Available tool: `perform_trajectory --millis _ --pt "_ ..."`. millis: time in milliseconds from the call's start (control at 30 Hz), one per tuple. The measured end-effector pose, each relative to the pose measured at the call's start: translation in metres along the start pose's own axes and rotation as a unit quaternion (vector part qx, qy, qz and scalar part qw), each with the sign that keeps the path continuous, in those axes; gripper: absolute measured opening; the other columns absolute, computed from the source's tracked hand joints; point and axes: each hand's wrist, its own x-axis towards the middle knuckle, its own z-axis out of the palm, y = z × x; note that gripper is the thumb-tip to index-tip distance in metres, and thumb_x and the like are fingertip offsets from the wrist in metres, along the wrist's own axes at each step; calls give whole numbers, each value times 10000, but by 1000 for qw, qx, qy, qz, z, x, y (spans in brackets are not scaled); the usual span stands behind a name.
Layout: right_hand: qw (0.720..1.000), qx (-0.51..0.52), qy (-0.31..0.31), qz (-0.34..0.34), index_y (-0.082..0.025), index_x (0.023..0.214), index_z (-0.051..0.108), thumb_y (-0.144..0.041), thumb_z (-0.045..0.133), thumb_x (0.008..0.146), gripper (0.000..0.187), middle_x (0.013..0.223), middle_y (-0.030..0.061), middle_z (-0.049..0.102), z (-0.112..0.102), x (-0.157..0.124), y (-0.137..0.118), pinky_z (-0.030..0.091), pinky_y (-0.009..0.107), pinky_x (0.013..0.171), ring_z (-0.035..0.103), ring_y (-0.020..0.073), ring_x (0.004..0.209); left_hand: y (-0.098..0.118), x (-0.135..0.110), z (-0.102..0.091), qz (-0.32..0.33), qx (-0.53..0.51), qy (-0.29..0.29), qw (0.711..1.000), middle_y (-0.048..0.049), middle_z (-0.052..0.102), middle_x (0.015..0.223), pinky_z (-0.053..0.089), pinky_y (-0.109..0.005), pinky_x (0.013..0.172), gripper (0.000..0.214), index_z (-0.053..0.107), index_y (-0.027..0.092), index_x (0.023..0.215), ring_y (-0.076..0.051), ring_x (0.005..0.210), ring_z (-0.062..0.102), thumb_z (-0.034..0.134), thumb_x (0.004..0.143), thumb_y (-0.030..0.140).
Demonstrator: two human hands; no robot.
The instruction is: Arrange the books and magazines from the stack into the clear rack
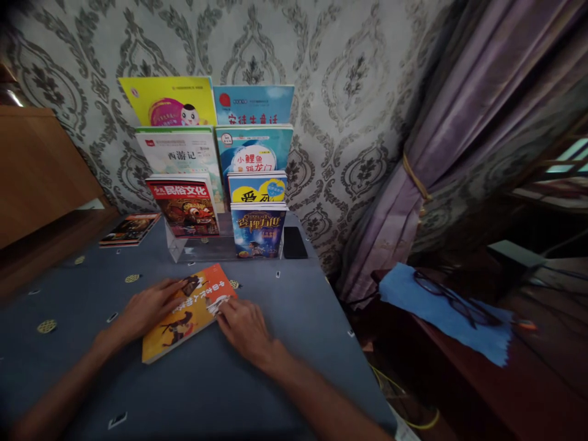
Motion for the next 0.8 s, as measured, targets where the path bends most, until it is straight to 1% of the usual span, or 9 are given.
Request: perform_trajectory --millis 67,133,233,333,433,500,600,667,800 --pt "1000 -5 -23 15 -235 1002 680 -228 569 958 119 936 61 725 1 0 -3 502 323 782 680 214 852 8 -4 -4 -12 21 4 1000 -106 632 1314 527 -373 865 417 594 271 1332 -275 1117 663 393 999 421" --pt "999 -9 -32 32 -217 1051 678 -233 564 959 147 1000 85 727 -2 2 -4 512 344 822 680 234 918 19 -8 -7 -37 58 -7 998 -118 655 1219 525 -355 793 387 618 254 1275 -278 1049 684 390 1000 402" --pt "998 -4 -25 50 -191 1187 647 -231 539 968 248 1198 126 693 -7 10 1 494 410 936 637 270 1085 34 -16 -8 -63 97 -38 993 -122 681 1113 518 -346 729 370 632 221 1207 -285 950 710 397 1007 425" --pt "997 11 -29 69 -205 1283 605 -252 504 987 317 1343 126 635 -10 18 8 458 466 996 583 288 1192 44 -25 -8 -49 95 -43 993 -126 700 1067 524 -350 717 381 636 187 1157 -291 931 709 421 1005 462" --pt "996 32 -37 72 -216 1290 609 -263 501 989 323 1350 112 634 -10 23 14 444 469 1008 574 279 1202 48 -33 -2 -16 120 12 993 -150 686 1086 537 -385 756 409 644 156 1132 -316 1013 672 470 984 495" --pt "997 43 -34 61 -207 1286 618 -259 492 992 324 1335 112 643 -8 25 17 436 458 1021 573 269 1200 49 -37 6 32 124 57 990 -152 671 1143 540 -422 826 423 652 165 1119 -315 1063 646 492 969 526" --pt "997 64 -21 43 -196 1291 622 -256 475 998 334 1314 112 659 -5 24 22 439 445 1023 575 258 1194 52 -42 26 137 89 100 981 -133 640 1275 516 -455 951 492 614 210 1222 -301 1158 611 526 931 597" --pt "996 78 -11 41 -195 1290 627 -258 469 999 337 1303 109 668 -3 23 25 447 445 1018 579 257 1190 56 -44 41 183 78 122 972 -140 607 1353 487 -471 1018 579 543 211 1334 -309 1249 567 541 915 611" --pt "993 110 4 40 -191 1286 636 -287 452 1009 346 1301 105 676 4 22 32 452 453 1026 589 255 1194 71 -42 59 193 84 149 966 -165 584 1401 453 -486 1067 521 478 171 1407 -308 1309 538 480 983 475"
